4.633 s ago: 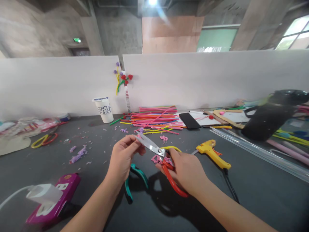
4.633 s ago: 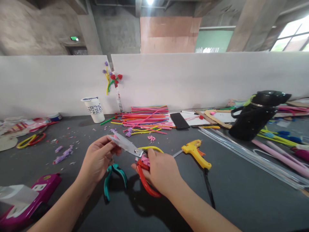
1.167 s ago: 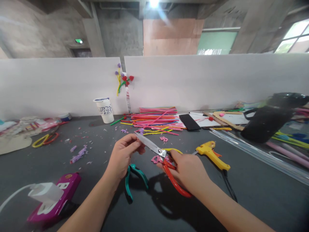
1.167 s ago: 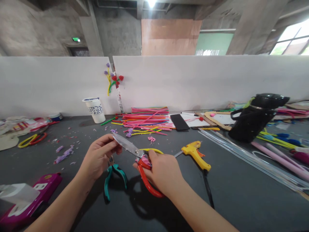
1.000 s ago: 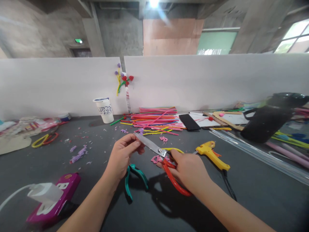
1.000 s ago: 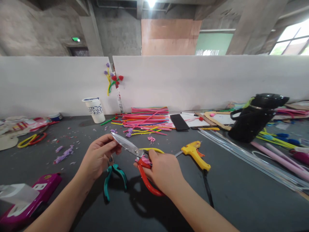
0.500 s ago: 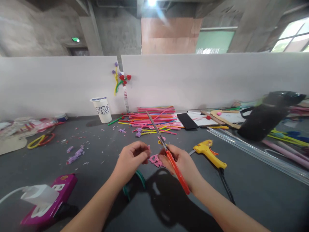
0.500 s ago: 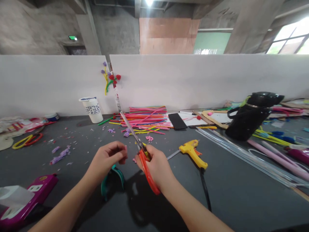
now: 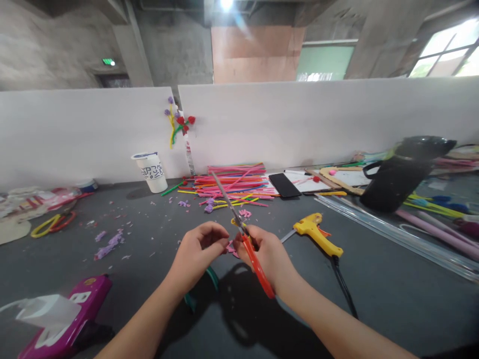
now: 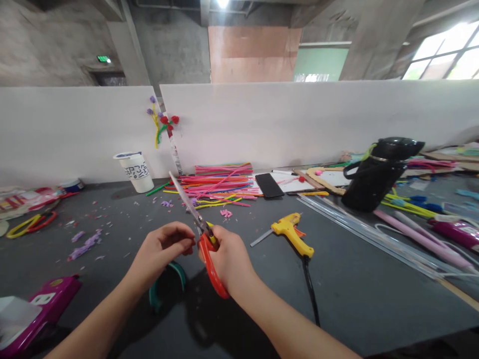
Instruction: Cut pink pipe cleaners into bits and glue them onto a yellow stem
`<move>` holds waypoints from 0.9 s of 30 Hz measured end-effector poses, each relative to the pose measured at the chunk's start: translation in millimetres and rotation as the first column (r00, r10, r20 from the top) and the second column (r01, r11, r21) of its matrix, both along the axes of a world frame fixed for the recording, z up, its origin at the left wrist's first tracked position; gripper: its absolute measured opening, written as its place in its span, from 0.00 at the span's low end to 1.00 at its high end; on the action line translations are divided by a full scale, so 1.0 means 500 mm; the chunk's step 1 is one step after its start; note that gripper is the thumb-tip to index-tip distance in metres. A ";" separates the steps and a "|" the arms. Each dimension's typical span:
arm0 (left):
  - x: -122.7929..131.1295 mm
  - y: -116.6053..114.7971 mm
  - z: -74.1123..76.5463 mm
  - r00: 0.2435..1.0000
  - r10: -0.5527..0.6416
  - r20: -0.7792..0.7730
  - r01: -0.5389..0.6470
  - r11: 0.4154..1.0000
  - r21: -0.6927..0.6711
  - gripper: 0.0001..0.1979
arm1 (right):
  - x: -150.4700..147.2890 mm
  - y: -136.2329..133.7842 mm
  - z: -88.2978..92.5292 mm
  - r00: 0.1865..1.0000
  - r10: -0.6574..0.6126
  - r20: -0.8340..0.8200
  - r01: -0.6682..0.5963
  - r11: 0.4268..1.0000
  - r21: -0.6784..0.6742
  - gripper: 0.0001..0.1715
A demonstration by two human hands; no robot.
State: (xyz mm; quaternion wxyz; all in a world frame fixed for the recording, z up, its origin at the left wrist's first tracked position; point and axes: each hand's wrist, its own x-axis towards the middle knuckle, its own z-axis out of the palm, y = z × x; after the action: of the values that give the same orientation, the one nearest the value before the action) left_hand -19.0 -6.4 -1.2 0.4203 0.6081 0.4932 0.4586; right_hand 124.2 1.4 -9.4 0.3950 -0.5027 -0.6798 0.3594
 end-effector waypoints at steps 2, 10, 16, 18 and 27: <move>0.001 0.001 0.001 1.000 -0.004 0.023 0.004 1.000 -0.030 0.03 | -0.002 0.000 -0.006 0.994 -0.038 0.104 0.030 0.997 0.076 0.06; 0.004 0.006 -0.012 0.996 -0.020 0.085 0.025 0.998 -0.058 0.06 | -0.004 -0.009 -0.001 0.965 -0.102 0.240 0.068 0.987 0.148 0.04; 0.006 0.006 -0.011 0.996 0.009 0.089 -0.008 1.000 -0.017 0.05 | -0.010 -0.007 -0.006 1.000 0.005 0.021 -0.006 1.000 0.011 0.04; 0.001 0.007 -0.009 0.998 0.030 0.059 -0.031 0.999 0.012 0.05 | -0.012 -0.008 -0.007 0.999 0.010 -0.045 -0.011 1.000 -0.007 0.06; -0.028 0.026 -0.005 0.983 0.170 -0.070 -0.166 0.984 0.060 0.11 | -0.009 -0.013 -0.002 0.908 0.044 -0.416 -0.160 0.956 -0.247 0.13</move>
State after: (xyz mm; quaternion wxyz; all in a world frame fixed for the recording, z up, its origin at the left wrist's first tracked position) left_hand -32.7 6.4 -3.8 0.3448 0.5921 0.5456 0.4825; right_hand 119.5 -4.9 -10.3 0.4342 -0.4303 -0.5518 0.5673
